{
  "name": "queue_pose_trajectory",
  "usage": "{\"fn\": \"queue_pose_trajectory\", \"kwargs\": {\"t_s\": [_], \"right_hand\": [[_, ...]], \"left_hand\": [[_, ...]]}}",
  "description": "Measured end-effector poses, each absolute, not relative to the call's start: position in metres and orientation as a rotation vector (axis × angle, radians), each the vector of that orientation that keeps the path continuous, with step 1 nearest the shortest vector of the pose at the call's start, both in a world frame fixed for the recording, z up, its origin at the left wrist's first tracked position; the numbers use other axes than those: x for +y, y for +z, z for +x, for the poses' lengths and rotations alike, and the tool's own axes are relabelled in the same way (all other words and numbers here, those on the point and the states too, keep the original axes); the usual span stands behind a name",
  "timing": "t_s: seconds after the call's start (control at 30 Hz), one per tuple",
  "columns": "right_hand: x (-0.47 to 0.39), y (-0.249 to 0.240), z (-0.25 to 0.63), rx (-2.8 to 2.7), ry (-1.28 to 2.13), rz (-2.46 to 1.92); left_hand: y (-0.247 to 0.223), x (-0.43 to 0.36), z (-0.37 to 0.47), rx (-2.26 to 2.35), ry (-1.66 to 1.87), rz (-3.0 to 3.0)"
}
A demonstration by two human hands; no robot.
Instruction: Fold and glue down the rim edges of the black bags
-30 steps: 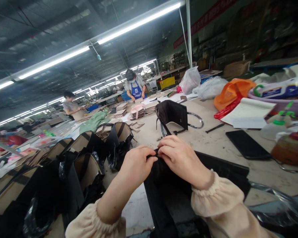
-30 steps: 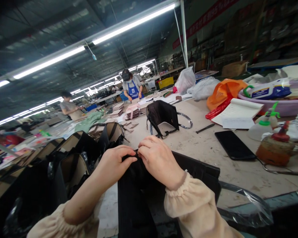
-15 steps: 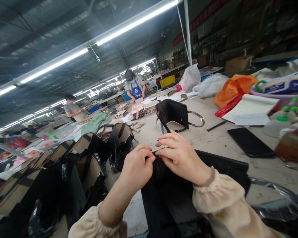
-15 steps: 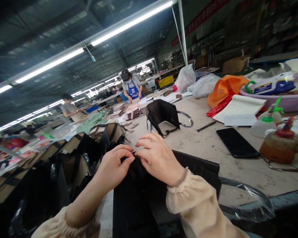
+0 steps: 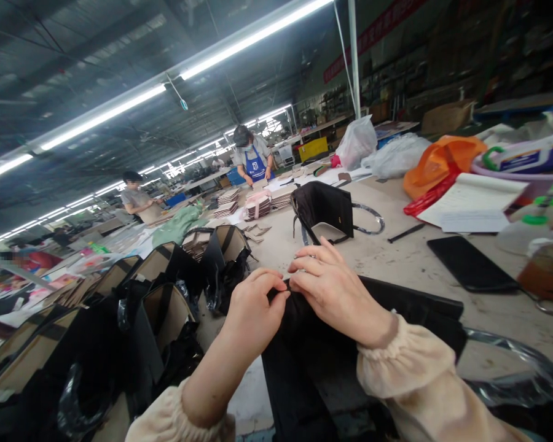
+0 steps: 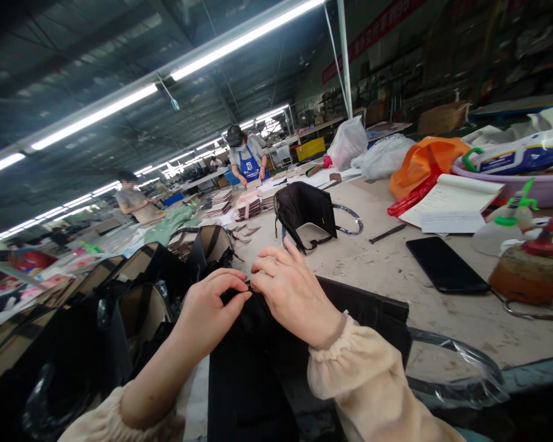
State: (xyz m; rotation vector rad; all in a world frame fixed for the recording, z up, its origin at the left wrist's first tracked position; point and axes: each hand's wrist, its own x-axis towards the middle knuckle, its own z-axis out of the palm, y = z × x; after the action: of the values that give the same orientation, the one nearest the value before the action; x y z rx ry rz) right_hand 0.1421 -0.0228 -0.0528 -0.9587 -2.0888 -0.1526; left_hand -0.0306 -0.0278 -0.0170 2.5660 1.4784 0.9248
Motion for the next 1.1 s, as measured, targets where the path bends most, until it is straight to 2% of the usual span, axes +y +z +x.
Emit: {"fn": "queue_pose_trajectory", "kwargs": {"t_s": [0.17, 0.37, 0.53, 0.77, 1.1], "right_hand": [[-0.023, -0.054, 0.14, -2.105, -0.155, -0.981], [-0.024, -0.052, 0.137, -2.068, -0.139, -1.004], [-0.023, -0.052, 0.138, -2.05, -0.13, -0.985], [-0.021, -0.052, 0.147, -2.013, -0.006, -0.958], [-0.022, -0.055, 0.137, -2.056, -0.143, -1.067]], "left_hand": [[-0.018, -0.026, -0.03, 1.407, 0.92, 2.719], [-0.018, -0.022, -0.033, 1.411, 0.739, 2.856], [-0.014, -0.021, -0.032, 1.453, 0.668, 2.8], [-0.012, -0.023, -0.026, 1.443, 0.769, 2.65], [-0.016, -0.023, -0.024, 1.558, 0.708, 2.607]]}}
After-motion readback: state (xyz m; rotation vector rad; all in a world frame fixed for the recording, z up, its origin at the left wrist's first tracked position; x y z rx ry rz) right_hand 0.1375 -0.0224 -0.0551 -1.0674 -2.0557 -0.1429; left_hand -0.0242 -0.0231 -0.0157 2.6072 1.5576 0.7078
